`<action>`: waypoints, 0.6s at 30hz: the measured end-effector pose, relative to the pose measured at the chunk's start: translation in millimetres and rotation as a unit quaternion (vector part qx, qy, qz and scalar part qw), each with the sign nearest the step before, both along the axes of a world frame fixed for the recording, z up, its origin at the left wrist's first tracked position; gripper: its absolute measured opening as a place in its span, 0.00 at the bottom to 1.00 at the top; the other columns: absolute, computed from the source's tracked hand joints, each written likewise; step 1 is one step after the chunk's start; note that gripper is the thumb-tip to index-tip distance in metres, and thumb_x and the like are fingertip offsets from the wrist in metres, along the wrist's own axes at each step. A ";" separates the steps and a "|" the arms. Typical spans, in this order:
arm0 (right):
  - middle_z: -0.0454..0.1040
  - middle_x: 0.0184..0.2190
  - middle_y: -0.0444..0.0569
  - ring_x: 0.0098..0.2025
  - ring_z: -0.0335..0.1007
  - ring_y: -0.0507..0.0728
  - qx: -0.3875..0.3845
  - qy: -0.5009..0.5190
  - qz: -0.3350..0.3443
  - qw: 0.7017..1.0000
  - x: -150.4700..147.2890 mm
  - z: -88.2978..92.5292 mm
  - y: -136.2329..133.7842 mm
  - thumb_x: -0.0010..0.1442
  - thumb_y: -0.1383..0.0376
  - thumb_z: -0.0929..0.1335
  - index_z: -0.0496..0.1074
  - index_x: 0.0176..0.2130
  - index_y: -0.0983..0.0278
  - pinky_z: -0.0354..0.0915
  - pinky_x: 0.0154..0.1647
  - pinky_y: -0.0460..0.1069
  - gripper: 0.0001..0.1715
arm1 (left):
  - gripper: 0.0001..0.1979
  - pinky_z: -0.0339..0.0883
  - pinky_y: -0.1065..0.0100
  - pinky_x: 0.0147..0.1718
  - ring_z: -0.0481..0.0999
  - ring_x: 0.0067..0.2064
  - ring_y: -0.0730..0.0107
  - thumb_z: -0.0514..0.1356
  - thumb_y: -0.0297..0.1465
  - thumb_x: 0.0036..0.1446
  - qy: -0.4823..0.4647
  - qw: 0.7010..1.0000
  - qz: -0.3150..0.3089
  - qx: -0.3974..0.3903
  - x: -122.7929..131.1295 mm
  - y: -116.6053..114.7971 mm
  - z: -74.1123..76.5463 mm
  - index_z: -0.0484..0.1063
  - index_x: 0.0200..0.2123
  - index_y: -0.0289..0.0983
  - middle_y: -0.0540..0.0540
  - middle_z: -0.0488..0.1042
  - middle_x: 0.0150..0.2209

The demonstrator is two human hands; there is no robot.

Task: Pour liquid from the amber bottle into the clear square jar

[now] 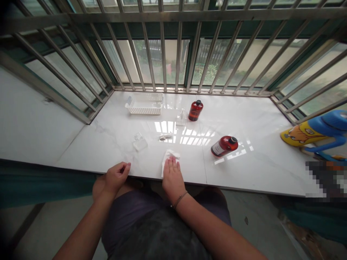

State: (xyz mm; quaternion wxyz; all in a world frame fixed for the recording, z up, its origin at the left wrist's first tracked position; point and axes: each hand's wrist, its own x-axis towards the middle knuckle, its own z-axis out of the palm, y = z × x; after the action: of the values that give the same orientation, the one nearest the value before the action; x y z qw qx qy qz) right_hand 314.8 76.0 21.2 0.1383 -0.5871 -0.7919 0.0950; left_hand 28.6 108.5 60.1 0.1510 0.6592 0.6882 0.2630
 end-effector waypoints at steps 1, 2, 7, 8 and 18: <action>0.55 0.74 0.79 0.78 0.46 0.79 -0.006 -0.004 0.018 1.000 -11.5 3.2 -1.2 0.63 0.76 0.61 0.50 0.76 0.81 0.53 0.74 0.76 0.45 | 0.22 0.59 0.66 0.33 0.68 0.29 0.66 0.55 0.46 0.67 -0.003 1.000 -0.002 -0.001 -1.2 0.3 -1.0 0.68 0.24 0.41 0.50 0.70 0.24; 0.54 0.74 0.79 0.78 0.46 0.79 -0.011 -0.008 0.037 0.999 -21.4 6.1 -2.7 0.63 0.75 0.62 0.53 0.75 0.82 0.52 0.75 0.76 0.44 | 0.22 0.59 0.66 0.33 0.68 0.30 0.66 0.55 0.46 0.67 -0.006 1.000 -0.004 -0.002 -2.2 0.6 -2.0 0.69 0.24 0.41 0.50 0.70 0.24; 0.53 0.75 0.77 0.79 0.46 0.76 -0.044 -0.003 0.135 0.990 -42.6 19.4 -8.9 0.67 0.72 0.62 0.57 0.73 0.85 0.49 0.78 0.71 0.39 | 0.21 0.59 0.66 0.34 0.69 0.30 0.65 0.56 0.45 0.66 -0.023 1.000 -0.005 -0.005 -2.9 0.9 -2.8 0.71 0.24 0.41 0.49 0.72 0.25; 0.53 0.75 0.76 0.79 0.46 0.75 -0.053 0.013 0.155 0.986 -42.0 23.1 -8.6 0.67 0.71 0.62 0.58 0.73 0.84 0.48 0.78 0.70 0.39 | 0.21 0.59 0.66 0.34 0.68 0.30 0.65 0.57 0.45 0.66 -0.027 1.000 -0.004 -0.005 -2.3 0.8 -2.0 0.71 0.24 0.41 0.49 0.72 0.25; 0.85 0.50 0.55 0.54 0.81 0.65 -0.272 0.516 -0.061 0.810 11.6 80.4 -0.4 0.74 0.51 0.60 0.80 0.56 0.60 0.77 0.55 0.60 0.28 | 0.24 0.63 0.66 0.33 0.71 0.30 0.64 0.57 0.52 0.65 -0.138 0.988 0.010 -0.069 -1.0 7.9 8.0 0.76 0.29 0.40 0.48 0.74 0.26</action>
State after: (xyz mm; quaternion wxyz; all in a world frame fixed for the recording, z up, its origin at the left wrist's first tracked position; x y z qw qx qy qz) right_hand 326.3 75.6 101.6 0.3668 -0.5121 -0.5085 0.5871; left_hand 27.6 116.4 68.2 0.2866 0.5979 0.6838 0.3046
